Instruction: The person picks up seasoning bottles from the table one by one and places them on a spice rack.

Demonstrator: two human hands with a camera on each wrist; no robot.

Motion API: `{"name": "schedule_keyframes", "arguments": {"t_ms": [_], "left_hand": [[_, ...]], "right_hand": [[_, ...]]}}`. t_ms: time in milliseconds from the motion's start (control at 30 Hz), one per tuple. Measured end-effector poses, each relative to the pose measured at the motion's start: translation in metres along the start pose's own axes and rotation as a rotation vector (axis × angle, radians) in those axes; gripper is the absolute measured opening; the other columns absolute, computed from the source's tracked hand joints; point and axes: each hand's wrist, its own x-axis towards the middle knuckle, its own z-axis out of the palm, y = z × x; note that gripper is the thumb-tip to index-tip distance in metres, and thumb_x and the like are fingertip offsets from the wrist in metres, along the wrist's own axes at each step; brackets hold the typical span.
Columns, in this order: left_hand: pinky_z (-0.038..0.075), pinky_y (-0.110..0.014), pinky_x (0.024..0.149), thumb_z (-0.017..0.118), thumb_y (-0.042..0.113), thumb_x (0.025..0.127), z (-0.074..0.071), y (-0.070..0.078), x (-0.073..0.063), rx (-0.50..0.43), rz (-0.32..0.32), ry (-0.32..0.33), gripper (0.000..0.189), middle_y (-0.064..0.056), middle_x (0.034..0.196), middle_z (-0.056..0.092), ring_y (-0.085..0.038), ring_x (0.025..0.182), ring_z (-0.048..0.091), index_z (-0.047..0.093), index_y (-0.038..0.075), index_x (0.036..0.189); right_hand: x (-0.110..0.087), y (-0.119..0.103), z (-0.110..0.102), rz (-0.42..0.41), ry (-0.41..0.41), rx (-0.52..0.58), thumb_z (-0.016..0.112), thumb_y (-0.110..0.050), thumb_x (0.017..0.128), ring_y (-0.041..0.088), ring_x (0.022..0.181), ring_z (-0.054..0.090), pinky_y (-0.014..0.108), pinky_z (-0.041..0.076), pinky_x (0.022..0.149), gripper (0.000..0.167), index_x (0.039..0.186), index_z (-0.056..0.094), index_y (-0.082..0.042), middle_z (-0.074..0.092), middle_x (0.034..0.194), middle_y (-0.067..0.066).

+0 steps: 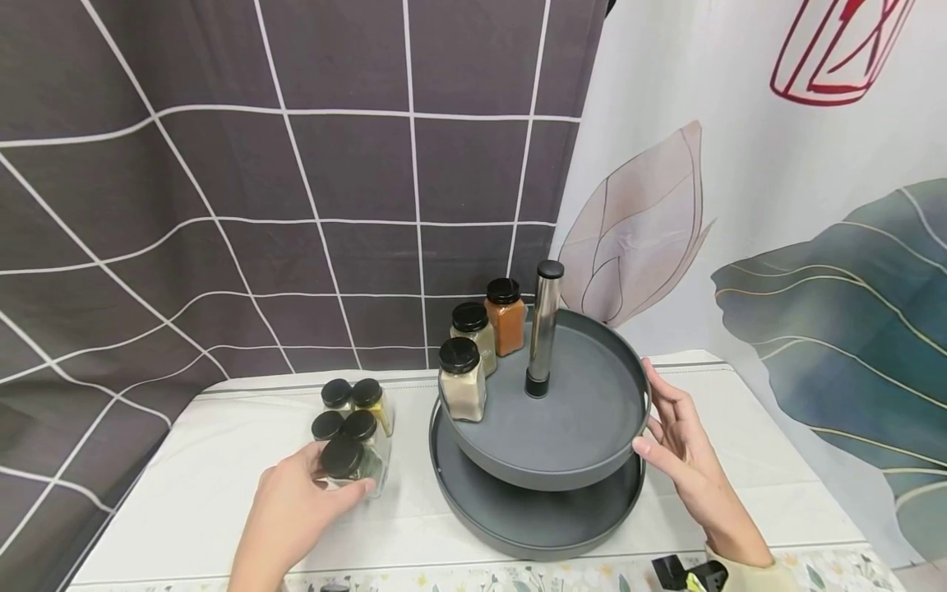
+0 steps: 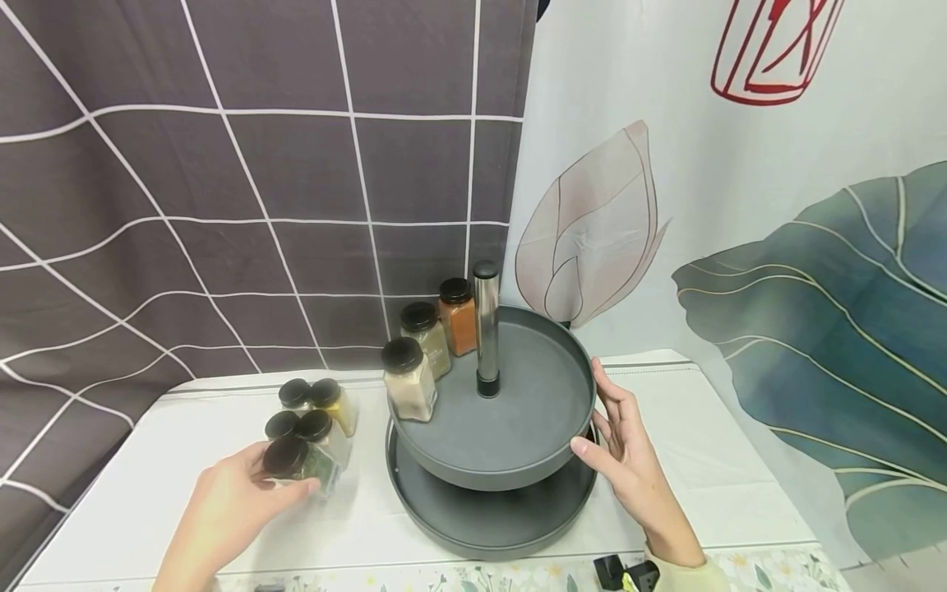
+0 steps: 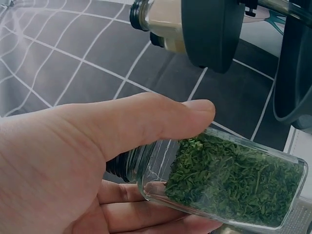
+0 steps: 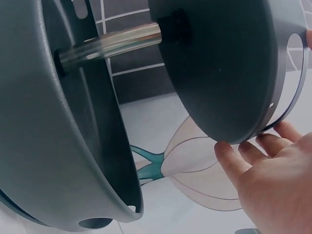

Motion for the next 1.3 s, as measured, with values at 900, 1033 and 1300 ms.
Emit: {"name": "schedule_keyframes", "arguments": {"t_ms": [900, 1033, 1300], "left_hand": [[0.055, -0.032, 0.076, 0.088, 0.049, 0.073, -0.013, 0.023, -0.016, -0.103, 0.044, 0.170, 0.052, 0.001, 0.096, 0.076, -0.020, 0.091, 0.070, 0.075, 0.017, 0.111], [0.055, -0.031, 0.076, 0.089, 0.048, 0.072, -0.016, 0.029, -0.017, -0.111, 0.060, 0.198, 0.053, 0.002, 0.096, 0.076, -0.020, 0.091, 0.071, 0.075, 0.017, 0.113], [0.051, -0.033, 0.073, 0.089, 0.049, 0.071, -0.018, 0.049, -0.018, -0.168, 0.063, 0.202, 0.048, 0.010, 0.092, 0.074, -0.016, 0.089, 0.065, 0.075, 0.028, 0.112]], "right_hand": [[0.001, -0.003, 0.003, 0.028, 0.014, 0.029, 0.049, 0.027, 0.082, 0.013, 0.152, 0.018, 0.016, 0.030, 0.114, 0.087, 0.158, 0.014, 0.002, 0.013, 0.166, 0.016], [0.001, -0.003, 0.003, 0.038, 0.013, 0.025, 0.050, 0.025, 0.083, 0.013, 0.152, 0.017, 0.016, 0.029, 0.114, 0.087, 0.159, 0.014, 0.001, 0.013, 0.167, 0.016], [0.001, -0.003, 0.003, 0.019, 0.008, 0.013, 0.050, 0.026, 0.083, 0.015, 0.152, 0.018, 0.016, 0.030, 0.114, 0.086, 0.158, 0.015, 0.004, 0.015, 0.166, 0.017]]}}
